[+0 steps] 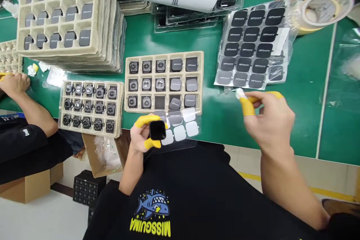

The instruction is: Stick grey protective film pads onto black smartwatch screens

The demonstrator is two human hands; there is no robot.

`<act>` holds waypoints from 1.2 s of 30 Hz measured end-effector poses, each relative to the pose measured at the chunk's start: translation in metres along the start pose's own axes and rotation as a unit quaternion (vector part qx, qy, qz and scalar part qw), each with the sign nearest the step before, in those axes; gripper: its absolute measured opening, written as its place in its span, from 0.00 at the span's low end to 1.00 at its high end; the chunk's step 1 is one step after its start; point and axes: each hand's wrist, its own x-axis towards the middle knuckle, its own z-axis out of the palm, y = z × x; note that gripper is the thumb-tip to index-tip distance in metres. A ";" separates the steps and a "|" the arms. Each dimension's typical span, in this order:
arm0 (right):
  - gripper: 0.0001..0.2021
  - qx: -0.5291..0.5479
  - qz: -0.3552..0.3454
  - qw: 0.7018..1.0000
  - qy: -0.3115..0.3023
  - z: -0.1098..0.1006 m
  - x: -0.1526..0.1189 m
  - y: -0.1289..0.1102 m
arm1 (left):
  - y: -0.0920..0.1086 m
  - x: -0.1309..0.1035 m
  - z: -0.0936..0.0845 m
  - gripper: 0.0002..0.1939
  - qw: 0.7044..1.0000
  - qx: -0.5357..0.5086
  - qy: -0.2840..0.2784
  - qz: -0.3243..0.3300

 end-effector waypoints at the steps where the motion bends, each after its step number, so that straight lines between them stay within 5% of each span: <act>1: 0.09 -0.039 0.086 0.995 -0.021 0.004 -0.003 0.024 | 0.002 -0.003 0.000 0.35 1.000 0.004 -0.008 0.000; 4: 0.09 -0.093 0.215 0.970 -0.057 0.008 -0.010 0.067 | 0.008 -0.009 0.003 0.36 0.999 0.023 -0.043 0.017; 6: 0.11 -0.100 0.222 0.969 -0.029 0.003 -0.013 0.062 | 0.009 -0.010 0.005 0.37 0.997 0.035 -0.071 0.024; 9: 0.20 -0.015 0.122 0.992 0.032 -0.014 -0.013 0.008 | 0.010 -0.004 0.010 0.37 0.993 0.034 -0.110 0.024; 11: 0.18 0.121 -0.007 0.990 -0.065 -0.024 -0.010 -0.040 | 0.009 0.003 0.014 0.36 0.990 0.033 -0.135 0.023; 13: 0.16 0.229 -0.077 0.948 -0.207 -0.031 -0.006 -0.080 | 0.008 0.009 0.018 0.35 0.987 0.035 -0.152 0.029; 15: 0.12 0.286 -0.089 0.909 -0.291 -0.032 -0.001 -0.101 | 0.006 0.012 0.020 0.34 0.986 0.038 -0.157 0.032; 17: 0.06 0.303 -0.078 0.897 -0.312 -0.029 0.002 -0.105 | 0.004 0.011 0.021 0.34 0.987 0.038 -0.154 0.026; 22: 0.04 0.307 -0.125 0.910 -0.249 -0.014 -0.004 -0.097 | -0.003 0.006 0.018 0.37 0.991 0.030 -0.132 0.010; 26: 0.06 0.282 -0.189 0.931 -0.131 -0.004 -0.015 -0.103 | -0.013 0.004 0.009 0.38 0.992 0.050 -0.112 -0.004; 30: 0.08 0.297 -0.258 0.916 -0.084 -0.010 -0.024 -0.109 | -0.028 0.000 -0.008 0.39 0.994 0.082 -0.065 -0.008; 33: 0.05 0.343 -0.235 0.905 -0.089 -0.026 -0.022 -0.111 | -0.038 -0.003 -0.016 0.39 0.994 0.093 -0.049 -0.005; 36: 0.04 0.372 -0.138 0.909 -0.129 -0.043 -0.011 -0.114 | -0.043 -0.003 -0.017 0.38 0.994 0.092 -0.062 0.002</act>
